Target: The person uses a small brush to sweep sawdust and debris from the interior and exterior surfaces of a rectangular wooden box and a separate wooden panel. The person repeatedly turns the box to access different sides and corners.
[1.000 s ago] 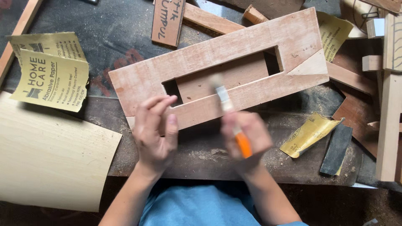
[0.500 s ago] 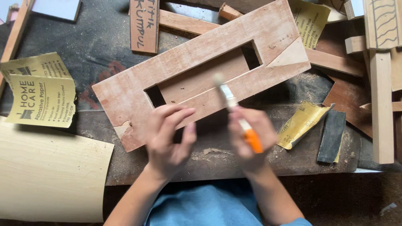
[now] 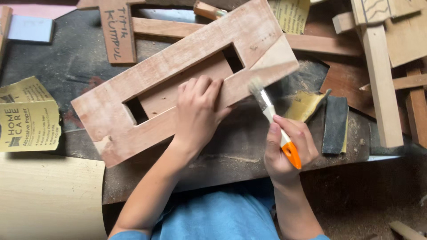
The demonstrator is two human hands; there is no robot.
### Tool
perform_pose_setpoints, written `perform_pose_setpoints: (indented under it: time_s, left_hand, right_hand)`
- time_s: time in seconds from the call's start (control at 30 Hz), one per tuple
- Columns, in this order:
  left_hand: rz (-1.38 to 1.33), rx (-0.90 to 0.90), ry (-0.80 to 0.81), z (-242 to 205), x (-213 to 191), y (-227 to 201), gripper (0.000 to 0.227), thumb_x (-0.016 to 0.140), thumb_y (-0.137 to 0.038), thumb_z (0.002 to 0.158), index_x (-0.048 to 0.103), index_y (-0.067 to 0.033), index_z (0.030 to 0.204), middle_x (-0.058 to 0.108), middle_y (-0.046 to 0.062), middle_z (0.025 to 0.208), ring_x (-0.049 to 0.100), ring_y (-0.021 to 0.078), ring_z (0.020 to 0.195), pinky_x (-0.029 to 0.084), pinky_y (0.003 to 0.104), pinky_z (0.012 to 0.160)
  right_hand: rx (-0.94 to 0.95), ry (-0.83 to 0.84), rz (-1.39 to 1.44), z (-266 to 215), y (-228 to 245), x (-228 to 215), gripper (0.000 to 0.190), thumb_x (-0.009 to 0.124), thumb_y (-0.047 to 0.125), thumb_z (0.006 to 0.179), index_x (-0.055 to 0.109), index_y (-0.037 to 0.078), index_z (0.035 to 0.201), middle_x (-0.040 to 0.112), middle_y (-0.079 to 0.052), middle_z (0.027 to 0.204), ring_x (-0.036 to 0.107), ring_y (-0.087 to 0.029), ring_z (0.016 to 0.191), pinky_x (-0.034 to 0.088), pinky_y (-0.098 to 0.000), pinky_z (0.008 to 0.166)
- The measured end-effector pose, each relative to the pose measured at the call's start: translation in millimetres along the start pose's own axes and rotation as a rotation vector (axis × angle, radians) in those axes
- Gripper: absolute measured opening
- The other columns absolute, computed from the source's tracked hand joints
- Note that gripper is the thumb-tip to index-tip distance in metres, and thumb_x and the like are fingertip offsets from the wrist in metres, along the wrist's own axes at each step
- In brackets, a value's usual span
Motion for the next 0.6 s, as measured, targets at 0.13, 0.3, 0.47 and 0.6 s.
perform_pose_setpoints:
  time_s: [0.13,0.3,0.47,0.6]
  left_hand:
    - [-0.046,0.075,0.074,-35.4,-13.3,-14.0,0.065,0.091,-0.031,0.068,0.069,-0.0066,0.124,0.065,0.009,0.108,0.060,0.0273,0.105,0.042,0.043,0.099]
    - [0.037,0.091,0.205,-47.1,-6.7,-22.3,0.073,0.089,-0.048,0.064,0.067,-0.0088,0.123,0.063,0.012,0.115,0.058,0.0297,0.110,0.039,0.051,0.102]
    - [0.031,0.090,0.133,-36.5,-4.3,-26.4,0.107,0.085,-0.061,0.064,0.048,-0.0047,0.146,0.052,0.019,0.138,0.048,0.0350,0.131,0.035,0.051,0.108]
    - [0.069,0.120,0.155,-28.8,3.3,-30.0,0.113,0.079,-0.067,0.065,0.040,-0.0063,0.152,0.047,0.018,0.151,0.041,0.0320,0.144,0.031,0.051,0.118]
  right_hand:
    - [-0.016,-0.189,-0.110,-11.9,-10.0,-30.3,0.008,0.064,0.004,0.113,0.064,-0.002,0.109,0.069,-0.013,0.095,0.070,-0.023,0.081,0.057,-0.0319,0.074]
    - [0.003,-0.195,-0.289,-9.6,-20.2,-27.8,0.006,0.066,0.000,0.109,0.066,-0.004,0.105,0.068,-0.015,0.094,0.069,-0.027,0.078,0.053,-0.0363,0.068]
    - [-0.118,0.117,0.098,-26.2,26.1,8.5,0.006,0.067,0.000,0.100,0.064,-0.005,0.100,0.068,-0.016,0.090,0.069,-0.028,0.081,0.057,-0.0390,0.072]
    - [-0.076,0.074,0.047,-15.9,17.0,0.3,0.006,0.066,0.001,0.101,0.064,-0.004,0.101,0.069,-0.016,0.092,0.069,-0.027,0.081,0.057,-0.0372,0.070]
Point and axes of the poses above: each hand's wrist, its own z-axis towards the middle knuckle, its own x-axis out of the palm, y = z × x, the point moved 7 cm from there along z, towards the middle knuckle
